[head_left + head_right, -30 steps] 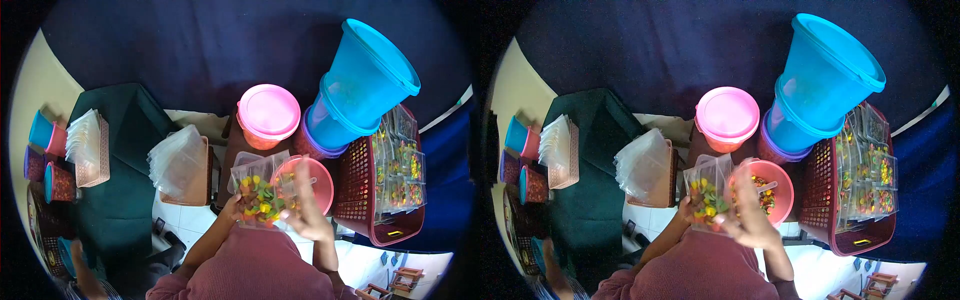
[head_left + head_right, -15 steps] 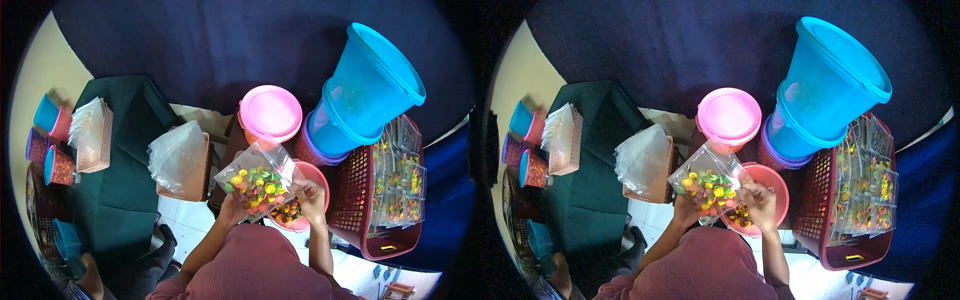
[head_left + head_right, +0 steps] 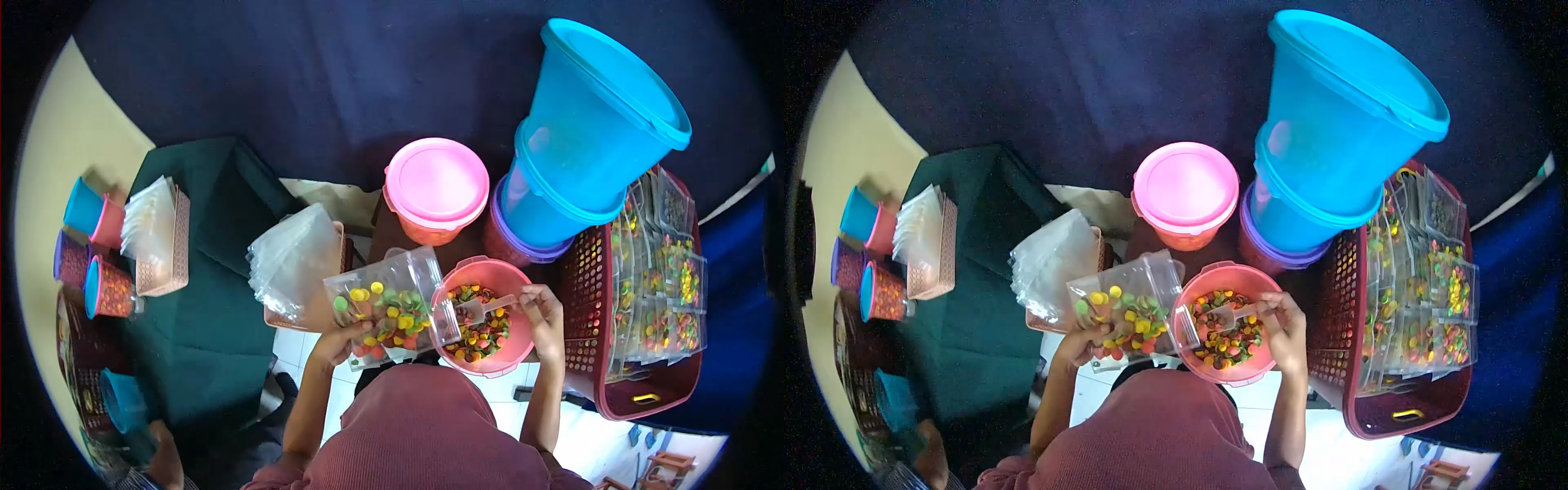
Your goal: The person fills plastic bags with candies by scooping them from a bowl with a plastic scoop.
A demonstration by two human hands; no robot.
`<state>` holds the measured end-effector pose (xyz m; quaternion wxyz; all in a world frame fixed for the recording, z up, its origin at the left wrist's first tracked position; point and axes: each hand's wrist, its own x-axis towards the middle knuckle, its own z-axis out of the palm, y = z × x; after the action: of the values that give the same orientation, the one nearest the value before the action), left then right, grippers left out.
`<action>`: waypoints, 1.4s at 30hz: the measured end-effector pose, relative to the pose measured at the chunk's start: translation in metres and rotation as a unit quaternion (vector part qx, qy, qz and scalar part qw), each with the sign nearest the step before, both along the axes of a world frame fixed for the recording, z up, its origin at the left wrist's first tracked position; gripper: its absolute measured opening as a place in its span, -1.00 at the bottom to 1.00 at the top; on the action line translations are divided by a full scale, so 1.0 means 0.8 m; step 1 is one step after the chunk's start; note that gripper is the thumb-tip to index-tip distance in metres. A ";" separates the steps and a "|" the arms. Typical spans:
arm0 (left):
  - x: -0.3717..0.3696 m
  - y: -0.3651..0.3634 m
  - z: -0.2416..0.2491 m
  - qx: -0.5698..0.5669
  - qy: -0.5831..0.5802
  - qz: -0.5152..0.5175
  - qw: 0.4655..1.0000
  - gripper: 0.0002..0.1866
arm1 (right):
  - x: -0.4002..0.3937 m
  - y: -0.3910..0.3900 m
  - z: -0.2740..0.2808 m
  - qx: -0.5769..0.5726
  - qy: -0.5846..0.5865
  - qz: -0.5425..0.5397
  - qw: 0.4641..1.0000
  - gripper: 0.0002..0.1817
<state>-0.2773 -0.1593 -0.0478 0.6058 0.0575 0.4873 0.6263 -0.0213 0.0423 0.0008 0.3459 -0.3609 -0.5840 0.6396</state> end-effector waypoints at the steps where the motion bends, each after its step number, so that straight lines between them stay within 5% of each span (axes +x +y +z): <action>1: 0.001 0.002 -0.002 0.010 0.057 -0.036 0.998 -0.63 | 0.004 -0.001 0.001 -0.005 0.005 -0.013 1.000 -0.85; 5: 0.014 0.031 0.004 0.050 0.019 0.073 0.996 -0.69 | 0.015 -0.001 -0.007 0.007 -0.002 -0.039 0.999 -0.87; 8: 0.016 0.039 0.015 0.022 0.032 -0.054 0.998 -0.70 | 0.020 -0.005 -0.007 0.010 -0.022 -0.058 0.998 -0.88; 18: 0.016 0.040 -0.006 -0.004 0.029 -0.067 0.997 -0.65 | 0.032 -0.004 -0.021 0.048 -0.056 -0.073 0.995 -0.87; 23: 0.021 0.029 -0.046 0.015 -0.007 -0.049 0.999 -0.43 | 0.023 -0.007 -0.013 0.070 -0.066 -0.064 0.993 -0.87; 26: 0.028 0.027 -0.065 0.140 -0.106 0.031 0.984 -0.45 | 0.023 -0.005 -0.013 0.070 -0.065 -0.051 0.994 -0.88; 28: 0.033 0.031 -0.061 0.256 -0.228 -0.055 0.938 -0.35 | 0.024 -0.004 -0.014 0.087 -0.070 -0.037 0.993 -0.86; 32: 0.051 0.034 -0.091 0.308 -0.306 -0.044 0.900 -0.33 | 0.019 -0.006 -0.008 0.085 -0.069 -0.043 0.993 -0.91; 35: 0.060 0.046 -0.092 0.362 -0.417 -0.078 0.830 -0.42 | 0.018 -0.008 0.000 0.092 -0.152 -0.059 0.982 -0.63; 40: 0.056 0.045 -0.082 0.248 -0.287 -0.110 0.918 -0.41 | -0.003 -0.018 0.006 0.083 -0.125 -0.062 0.987 -0.67; 42: 0.060 0.051 -0.074 0.134 -0.122 -0.169 0.969 -0.41 | -0.014 -0.020 -0.009 0.131 -0.057 -0.153 0.978 -0.71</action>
<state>-0.2291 -0.1184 -0.1074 0.7444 0.1429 0.3051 0.5766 -0.0323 0.0265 -0.0067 0.4498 -0.4335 -0.6192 0.4758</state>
